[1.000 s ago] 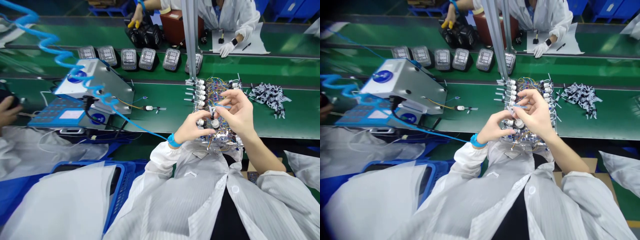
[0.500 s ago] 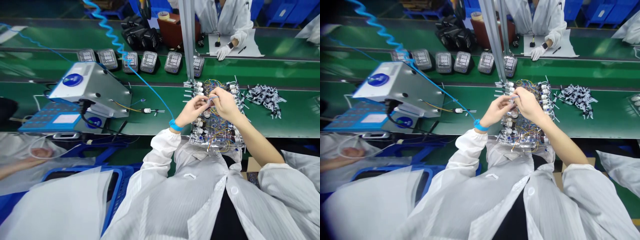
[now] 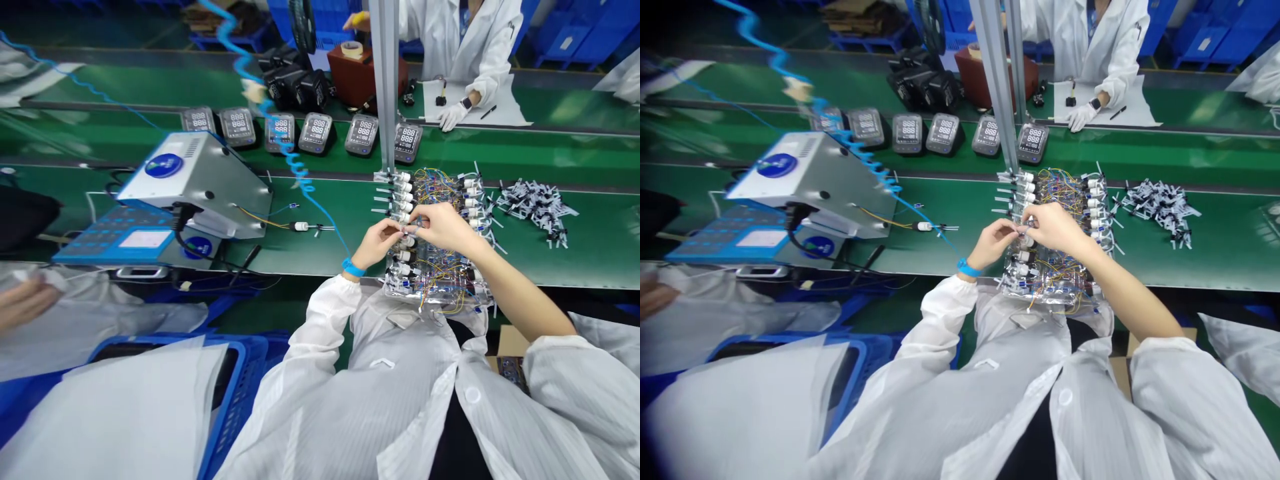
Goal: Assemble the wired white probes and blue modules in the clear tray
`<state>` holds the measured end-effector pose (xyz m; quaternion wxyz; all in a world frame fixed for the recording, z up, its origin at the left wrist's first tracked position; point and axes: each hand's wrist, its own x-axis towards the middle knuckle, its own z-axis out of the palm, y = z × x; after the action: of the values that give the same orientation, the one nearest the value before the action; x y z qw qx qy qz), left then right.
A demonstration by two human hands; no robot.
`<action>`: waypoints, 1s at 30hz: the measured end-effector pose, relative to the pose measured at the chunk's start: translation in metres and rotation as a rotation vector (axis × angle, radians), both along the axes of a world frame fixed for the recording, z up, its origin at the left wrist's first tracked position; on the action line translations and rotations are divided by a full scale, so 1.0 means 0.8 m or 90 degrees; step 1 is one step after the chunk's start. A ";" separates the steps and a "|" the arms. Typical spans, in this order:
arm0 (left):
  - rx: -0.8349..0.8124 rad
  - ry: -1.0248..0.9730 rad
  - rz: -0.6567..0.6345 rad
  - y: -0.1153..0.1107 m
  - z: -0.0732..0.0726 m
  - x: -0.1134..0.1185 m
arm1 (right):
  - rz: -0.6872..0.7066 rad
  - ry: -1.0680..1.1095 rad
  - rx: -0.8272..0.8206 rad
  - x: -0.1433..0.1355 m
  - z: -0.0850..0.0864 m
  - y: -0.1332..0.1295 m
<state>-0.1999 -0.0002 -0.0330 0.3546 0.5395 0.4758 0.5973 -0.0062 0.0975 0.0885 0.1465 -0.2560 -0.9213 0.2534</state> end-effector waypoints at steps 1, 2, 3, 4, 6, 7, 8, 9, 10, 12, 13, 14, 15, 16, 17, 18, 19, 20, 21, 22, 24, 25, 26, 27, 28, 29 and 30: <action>-0.001 0.032 0.004 -0.002 -0.005 -0.004 | 0.019 -0.018 0.006 -0.004 -0.005 -0.001; 0.003 0.073 0.015 -0.005 -0.009 -0.009 | 0.045 -0.038 0.016 -0.007 -0.010 -0.002; 0.011 0.118 0.031 -0.007 -0.012 -0.014 | 0.069 -0.060 0.032 -0.008 -0.015 -0.003; 0.021 0.158 0.048 -0.010 -0.015 -0.018 | 0.085 -0.085 0.053 -0.007 -0.021 -0.004; 0.036 0.213 0.061 -0.013 -0.017 -0.021 | 0.084 -0.143 0.108 -0.001 -0.031 -0.006; 0.041 0.229 0.055 -0.014 -0.018 -0.019 | 0.079 -0.174 0.140 0.003 -0.037 -0.007; 0.043 0.244 0.045 -0.013 -0.017 -0.015 | 0.083 -0.207 0.172 0.008 -0.041 -0.009; 0.042 0.261 0.033 -0.012 -0.017 -0.010 | 0.097 -0.240 0.203 0.012 -0.046 -0.011; 0.041 0.277 0.023 -0.011 -0.015 -0.005 | 0.117 -0.272 0.232 0.017 -0.050 -0.012; 0.039 0.293 0.013 -0.009 -0.011 0.000 | 0.157 -0.324 0.276 0.024 -0.056 -0.014; 0.041 0.285 0.018 -0.010 -0.009 -0.003 | 0.173 -0.338 0.289 0.027 -0.058 -0.015; 0.044 0.270 0.040 -0.013 -0.007 -0.011 | 0.186 -0.343 0.294 0.030 -0.058 -0.015; 0.047 0.257 0.083 -0.017 -0.005 -0.024 | 0.198 -0.341 0.292 0.033 -0.058 -0.015; 0.044 0.256 0.145 -0.023 -0.005 -0.042 | 0.210 -0.333 0.287 0.035 -0.057 -0.014; 0.032 0.269 0.219 -0.031 -0.005 -0.065 | 0.222 -0.322 0.285 0.037 -0.055 -0.014; 0.005 0.310 0.296 -0.039 -0.006 -0.090 | 0.232 -0.307 0.292 0.038 -0.053 -0.014; -0.042 0.383 0.342 -0.048 -0.009 -0.117 | 0.241 -0.291 0.310 0.039 -0.051 -0.014; -0.101 0.465 0.363 -0.055 -0.013 -0.144 | 0.250 -0.275 0.337 0.039 -0.049 -0.013; -0.164 0.544 0.367 -0.061 -0.017 -0.169 | 0.259 -0.263 0.367 0.039 -0.048 -0.013; -0.226 0.609 0.347 -0.065 -0.022 -0.191 | 0.269 -0.257 0.390 0.038 -0.047 -0.012; -0.310 0.688 0.275 -0.066 -0.034 -0.222 | 0.285 -0.271 0.399 0.037 -0.045 -0.008; -0.330 0.704 0.249 -0.064 -0.041 -0.232 | 0.294 -0.285 0.384 0.036 -0.043 -0.005; -0.335 0.708 0.231 -0.061 -0.046 -0.239 | 0.303 -0.298 0.363 0.035 -0.040 -0.002; -0.328 0.703 0.225 -0.058 -0.051 -0.244 | 0.306 -0.304 0.346 0.034 -0.037 0.000; -0.313 0.689 0.226 -0.054 -0.056 -0.246 | 0.301 -0.301 0.339 0.033 -0.032 0.002; -0.291 0.665 0.229 -0.052 -0.058 -0.248 | 0.289 -0.292 0.347 0.031 -0.027 0.002; -0.260 0.630 0.235 -0.050 -0.059 -0.248 | 0.273 -0.280 0.365 0.030 -0.021 0.001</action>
<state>-0.3986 -0.0400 -0.0803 0.0761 0.5834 0.7778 0.2211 0.0174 0.0981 0.0716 -0.0442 -0.0556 -0.9963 -0.0492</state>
